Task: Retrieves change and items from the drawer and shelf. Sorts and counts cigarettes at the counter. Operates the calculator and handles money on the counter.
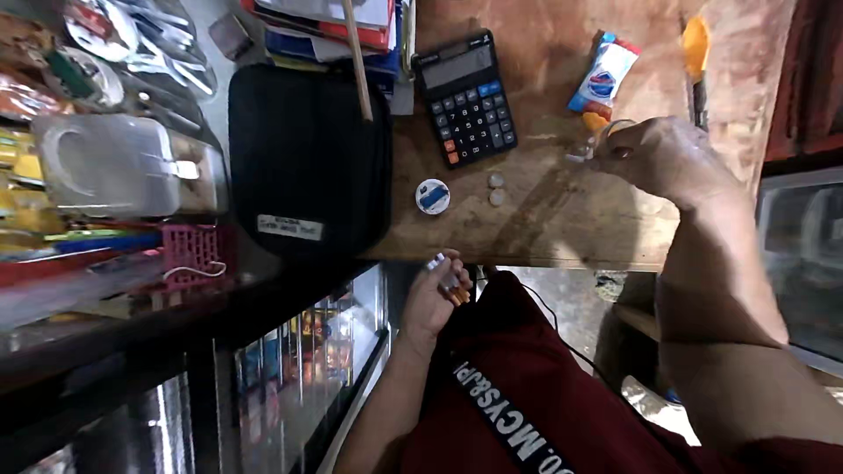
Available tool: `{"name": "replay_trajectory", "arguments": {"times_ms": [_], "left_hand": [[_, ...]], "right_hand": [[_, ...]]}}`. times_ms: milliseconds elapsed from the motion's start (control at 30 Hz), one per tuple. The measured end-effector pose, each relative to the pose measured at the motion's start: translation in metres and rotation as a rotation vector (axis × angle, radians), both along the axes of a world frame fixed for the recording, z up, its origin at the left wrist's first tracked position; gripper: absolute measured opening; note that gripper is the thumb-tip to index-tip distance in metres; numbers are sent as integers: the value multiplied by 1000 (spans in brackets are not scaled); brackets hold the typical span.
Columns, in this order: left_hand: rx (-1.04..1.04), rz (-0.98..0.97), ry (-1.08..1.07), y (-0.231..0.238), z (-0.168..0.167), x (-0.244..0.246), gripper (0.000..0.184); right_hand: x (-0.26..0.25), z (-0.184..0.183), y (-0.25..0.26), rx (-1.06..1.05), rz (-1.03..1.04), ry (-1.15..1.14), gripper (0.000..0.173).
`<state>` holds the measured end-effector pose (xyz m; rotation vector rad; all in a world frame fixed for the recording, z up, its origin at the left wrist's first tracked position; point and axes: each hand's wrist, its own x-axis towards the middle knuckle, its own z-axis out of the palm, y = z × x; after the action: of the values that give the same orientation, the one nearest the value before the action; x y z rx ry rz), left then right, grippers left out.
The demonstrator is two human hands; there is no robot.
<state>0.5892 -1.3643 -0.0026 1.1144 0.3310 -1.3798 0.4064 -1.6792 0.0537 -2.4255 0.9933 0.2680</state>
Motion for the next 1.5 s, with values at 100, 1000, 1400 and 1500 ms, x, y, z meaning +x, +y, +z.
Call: {"name": "replay_trajectory", "arguments": {"times_ms": [100, 1000, 1400, 1500], "left_hand": [[-8, 5, -5, -1, 0, 2, 29], [-13, -45, 22, -11, -10, -9, 31], [-8, -66, 30, -19, -7, -15, 31], [2, -67, 32, -20, -11, -16, 32]], "right_hand": [[-1, -3, 0, 11, -21, 38, 20], [-18, 11, 1, 76, 34, 137, 28], [-79, -21, 29, 87, -297, -247, 44], [-117, -56, 62, 100, -496, -536, 50]]}}
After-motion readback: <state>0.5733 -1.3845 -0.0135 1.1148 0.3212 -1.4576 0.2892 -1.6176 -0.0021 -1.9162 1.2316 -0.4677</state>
